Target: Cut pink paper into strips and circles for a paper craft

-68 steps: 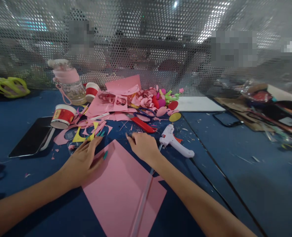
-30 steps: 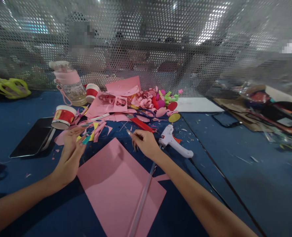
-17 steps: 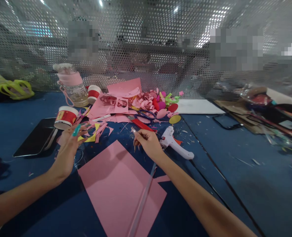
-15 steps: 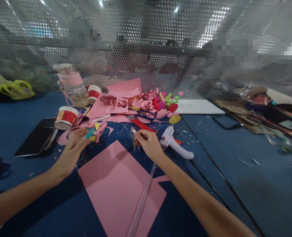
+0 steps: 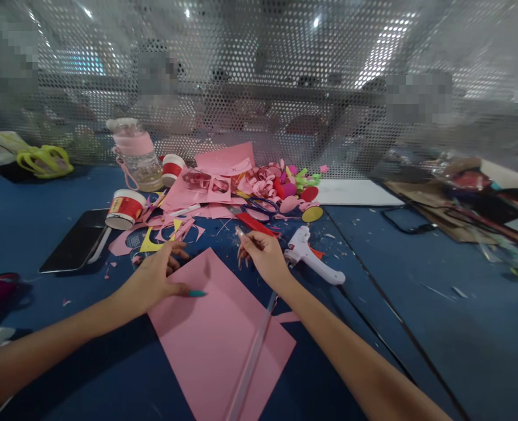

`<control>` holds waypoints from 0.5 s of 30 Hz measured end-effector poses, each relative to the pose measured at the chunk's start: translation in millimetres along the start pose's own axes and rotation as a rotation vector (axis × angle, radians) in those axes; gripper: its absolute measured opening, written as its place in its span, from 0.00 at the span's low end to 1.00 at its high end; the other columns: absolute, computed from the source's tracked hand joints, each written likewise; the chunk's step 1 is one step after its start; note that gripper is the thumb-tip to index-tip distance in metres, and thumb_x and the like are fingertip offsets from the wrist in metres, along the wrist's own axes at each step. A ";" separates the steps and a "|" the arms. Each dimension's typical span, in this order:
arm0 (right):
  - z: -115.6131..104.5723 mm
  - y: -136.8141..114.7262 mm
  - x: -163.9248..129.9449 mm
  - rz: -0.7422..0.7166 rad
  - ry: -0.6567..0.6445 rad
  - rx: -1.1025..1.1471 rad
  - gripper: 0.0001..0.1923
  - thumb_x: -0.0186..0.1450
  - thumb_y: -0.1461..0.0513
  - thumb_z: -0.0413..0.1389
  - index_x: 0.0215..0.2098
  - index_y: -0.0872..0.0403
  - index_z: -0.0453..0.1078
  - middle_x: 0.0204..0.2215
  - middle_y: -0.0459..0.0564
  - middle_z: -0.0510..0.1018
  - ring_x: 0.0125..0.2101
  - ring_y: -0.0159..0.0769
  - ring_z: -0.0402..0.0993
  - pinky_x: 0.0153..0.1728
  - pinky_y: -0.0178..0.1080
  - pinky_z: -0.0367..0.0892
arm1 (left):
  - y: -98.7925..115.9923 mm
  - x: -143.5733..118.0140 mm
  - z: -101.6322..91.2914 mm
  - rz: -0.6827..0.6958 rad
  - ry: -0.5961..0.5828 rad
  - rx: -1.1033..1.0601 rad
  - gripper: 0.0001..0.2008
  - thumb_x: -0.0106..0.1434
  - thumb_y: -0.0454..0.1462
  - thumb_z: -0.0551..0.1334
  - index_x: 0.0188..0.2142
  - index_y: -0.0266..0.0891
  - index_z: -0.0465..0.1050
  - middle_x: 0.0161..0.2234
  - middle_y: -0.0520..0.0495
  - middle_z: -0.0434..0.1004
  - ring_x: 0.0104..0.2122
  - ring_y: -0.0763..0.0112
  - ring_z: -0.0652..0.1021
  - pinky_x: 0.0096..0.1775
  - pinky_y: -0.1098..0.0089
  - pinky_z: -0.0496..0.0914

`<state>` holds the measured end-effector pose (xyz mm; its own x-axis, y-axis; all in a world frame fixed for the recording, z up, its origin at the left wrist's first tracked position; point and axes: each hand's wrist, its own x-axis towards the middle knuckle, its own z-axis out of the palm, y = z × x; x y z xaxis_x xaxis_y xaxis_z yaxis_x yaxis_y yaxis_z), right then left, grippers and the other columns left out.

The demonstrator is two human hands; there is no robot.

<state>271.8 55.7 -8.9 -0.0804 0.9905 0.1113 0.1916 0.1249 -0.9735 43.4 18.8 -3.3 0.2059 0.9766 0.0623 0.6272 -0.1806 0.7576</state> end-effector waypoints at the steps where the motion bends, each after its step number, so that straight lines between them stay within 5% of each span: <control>1: 0.2 -1.0 -1.1 0.003 -0.004 0.011 0.19 0.55 0.48 0.56 0.19 0.55 0.66 0.14 0.44 0.69 0.13 0.24 0.60 0.12 0.29 0.52 | -1.2 1.6 -1.5 -0.013 -0.018 -0.038 0.31 0.41 0.43 0.71 0.43 0.37 0.65 0.36 0.44 0.74 0.28 0.65 0.74 0.31 0.61 0.73; 5: 2.2 -4.1 -5.3 0.004 -0.025 0.032 0.18 0.56 0.49 0.56 0.19 0.55 0.66 0.15 0.44 0.71 0.13 0.25 0.62 0.13 0.30 0.53 | -5.6 5.1 -3.8 -0.029 -0.050 -0.222 0.21 0.44 0.44 0.69 0.37 0.38 0.71 0.32 0.46 0.76 0.26 0.67 0.75 0.28 0.65 0.73; 12: 1.6 -3.2 -6.1 0.036 -0.019 0.058 0.18 0.55 0.50 0.56 0.19 0.55 0.66 0.15 0.45 0.72 0.13 0.25 0.61 0.13 0.30 0.52 | -8.7 5.4 0.4 -0.096 -0.023 -0.481 0.27 0.44 0.39 0.70 0.44 0.38 0.66 0.43 0.43 0.76 0.34 0.67 0.77 0.37 0.64 0.73; 15: 0.2 -2.0 -5.2 0.044 -0.010 0.082 0.18 0.53 0.49 0.57 0.18 0.55 0.66 0.15 0.45 0.72 0.14 0.25 0.62 0.14 0.29 0.53 | -6.7 6.2 0.0 -0.132 -0.056 -0.496 0.25 0.43 0.40 0.71 0.41 0.38 0.67 0.38 0.45 0.78 0.36 0.65 0.78 0.40 0.64 0.72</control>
<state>271.6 50.2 -7.5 -0.0838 0.9943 0.0666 0.1140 0.0760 -0.9906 40.4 26.1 -8.0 0.1980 0.9770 -0.0790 0.2216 0.0339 0.9745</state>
